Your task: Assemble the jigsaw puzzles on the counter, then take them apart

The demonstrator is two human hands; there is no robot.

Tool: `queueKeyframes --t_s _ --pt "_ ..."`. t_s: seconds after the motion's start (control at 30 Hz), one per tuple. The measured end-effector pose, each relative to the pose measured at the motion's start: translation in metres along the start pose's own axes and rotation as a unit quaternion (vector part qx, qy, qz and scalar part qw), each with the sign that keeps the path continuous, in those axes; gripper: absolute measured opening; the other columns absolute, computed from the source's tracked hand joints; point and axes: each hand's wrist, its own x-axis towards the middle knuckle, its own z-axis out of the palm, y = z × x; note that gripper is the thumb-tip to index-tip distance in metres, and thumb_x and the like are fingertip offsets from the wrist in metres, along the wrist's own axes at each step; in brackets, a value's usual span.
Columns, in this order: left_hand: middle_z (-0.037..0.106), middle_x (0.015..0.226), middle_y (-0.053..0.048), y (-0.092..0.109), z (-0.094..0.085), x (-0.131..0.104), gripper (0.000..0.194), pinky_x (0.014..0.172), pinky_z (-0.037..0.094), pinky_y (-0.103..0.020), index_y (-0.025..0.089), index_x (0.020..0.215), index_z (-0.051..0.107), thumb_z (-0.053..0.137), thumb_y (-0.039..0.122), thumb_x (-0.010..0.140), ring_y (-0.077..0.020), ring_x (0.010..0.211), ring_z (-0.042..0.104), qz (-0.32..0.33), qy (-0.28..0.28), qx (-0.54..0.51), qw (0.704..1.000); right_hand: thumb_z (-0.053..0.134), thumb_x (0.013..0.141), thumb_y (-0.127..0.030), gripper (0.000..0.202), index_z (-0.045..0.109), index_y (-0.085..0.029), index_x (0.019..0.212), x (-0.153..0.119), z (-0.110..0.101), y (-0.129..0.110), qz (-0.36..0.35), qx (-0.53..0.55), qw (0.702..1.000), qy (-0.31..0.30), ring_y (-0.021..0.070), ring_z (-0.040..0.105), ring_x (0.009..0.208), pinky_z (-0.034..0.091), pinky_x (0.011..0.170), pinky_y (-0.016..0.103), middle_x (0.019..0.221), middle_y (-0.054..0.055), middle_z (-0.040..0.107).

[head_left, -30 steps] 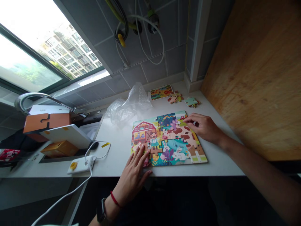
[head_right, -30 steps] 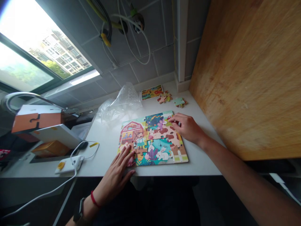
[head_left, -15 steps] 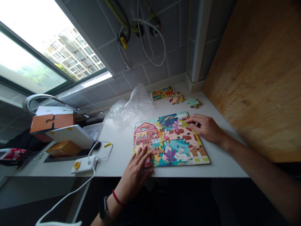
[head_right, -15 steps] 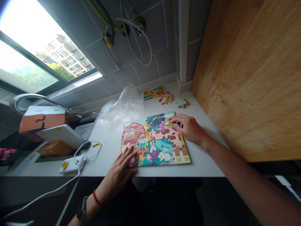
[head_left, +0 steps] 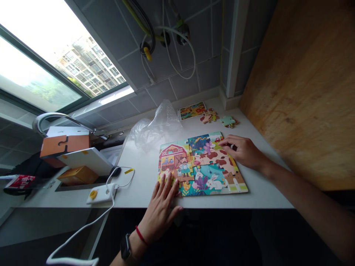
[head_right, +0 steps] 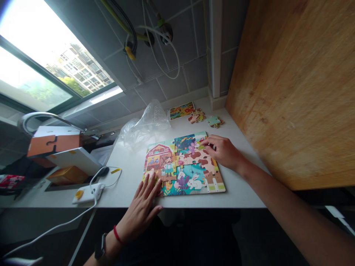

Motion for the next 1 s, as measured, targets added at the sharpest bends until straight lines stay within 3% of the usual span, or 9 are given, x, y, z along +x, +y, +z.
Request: queueKeyframes --t_s 0.13,0.27,0.4,0.57,0.77,0.9,1.0 --pt "0.012 0.175 -0.015 -0.007 0.004 -0.006 0.077 0.123 0.033 -0.06 0.029 0.168 0.012 0.053 0.045 0.104 -0.0368 0.16 0.016 -0.088 0.066 -0.056 0.992 0.058 0.092 -0.022 0.02 0.077 -0.024 0.091 0.0 0.0 0.0 0.0 -0.006 1.0 0.009 0.0216 0.072 0.082 0.057 0.07 0.032 0.094 0.006 0.077" --pt "0.025 0.171 -0.017 -0.019 0.009 -0.01 0.081 0.119 0.044 -0.053 0.029 0.167 0.01 0.057 0.046 0.102 -0.0336 0.155 0.033 -0.153 0.117 -0.149 0.97 0.058 0.092 -0.023 0.021 0.078 -0.025 0.096 -0.001 0.002 0.007 -0.016 -0.035 0.999 0.034 0.0264 0.072 0.097 0.059 0.089 0.041 0.1 0.007 0.077" --pt "0.041 0.165 -0.015 -0.023 0.017 -0.016 0.078 0.119 0.044 -0.055 0.029 0.166 0.015 0.057 0.045 0.102 -0.034 0.152 0.038 -0.163 0.118 -0.162 0.966 0.063 0.091 -0.026 0.026 0.079 -0.028 0.111 -0.004 0.007 0.018 -0.013 -0.075 0.997 0.023 0.0308 0.067 0.115 0.056 0.103 0.051 0.12 0.009 0.074" --pt "0.035 0.168 -0.013 -0.02 0.018 -0.018 0.064 0.12 0.041 -0.057 0.032 0.162 0.03 0.055 0.042 0.104 -0.0329 0.155 0.034 -0.143 0.095 -0.135 0.976 0.064 0.091 -0.028 0.029 0.079 -0.025 0.115 -0.007 0.011 0.024 -0.018 -0.111 0.993 -0.035 0.033 0.064 0.125 0.054 0.107 0.054 0.135 0.011 0.069" --pt "0.029 0.171 -0.014 -0.018 0.009 -0.018 0.055 0.12 0.042 -0.055 0.028 0.159 0.039 0.05 0.04 0.106 -0.0327 0.155 0.035 -0.129 0.062 -0.096 0.985 0.066 0.091 -0.029 0.028 0.079 -0.025 0.115 -0.007 0.01 0.022 -0.029 -0.126 0.99 -0.049 0.034 0.064 0.123 0.054 0.106 0.056 0.135 0.012 0.069" --pt "0.038 0.166 -0.012 -0.013 0.002 -0.013 0.047 0.118 0.037 -0.066 0.03 0.151 0.049 0.049 0.042 0.106 -0.038 0.157 0.029 -0.154 0.062 -0.061 0.984 0.066 0.091 -0.028 0.028 0.079 -0.026 0.115 -0.007 0.01 0.022 -0.031 -0.126 0.99 -0.047 0.0335 0.065 0.122 0.054 0.105 0.055 0.135 0.012 0.069" --pt "0.043 0.162 -0.012 -0.01 -0.006 0.004 0.043 0.116 0.038 -0.068 0.027 0.145 0.053 0.049 0.043 0.105 -0.0403 0.156 0.028 -0.167 0.094 -0.056 0.98 0.065 0.091 -0.028 0.028 0.078 -0.026 0.116 -0.006 0.01 0.022 -0.029 -0.128 0.99 -0.051 0.0335 0.065 0.121 0.055 0.103 0.056 0.134 0.012 0.069"
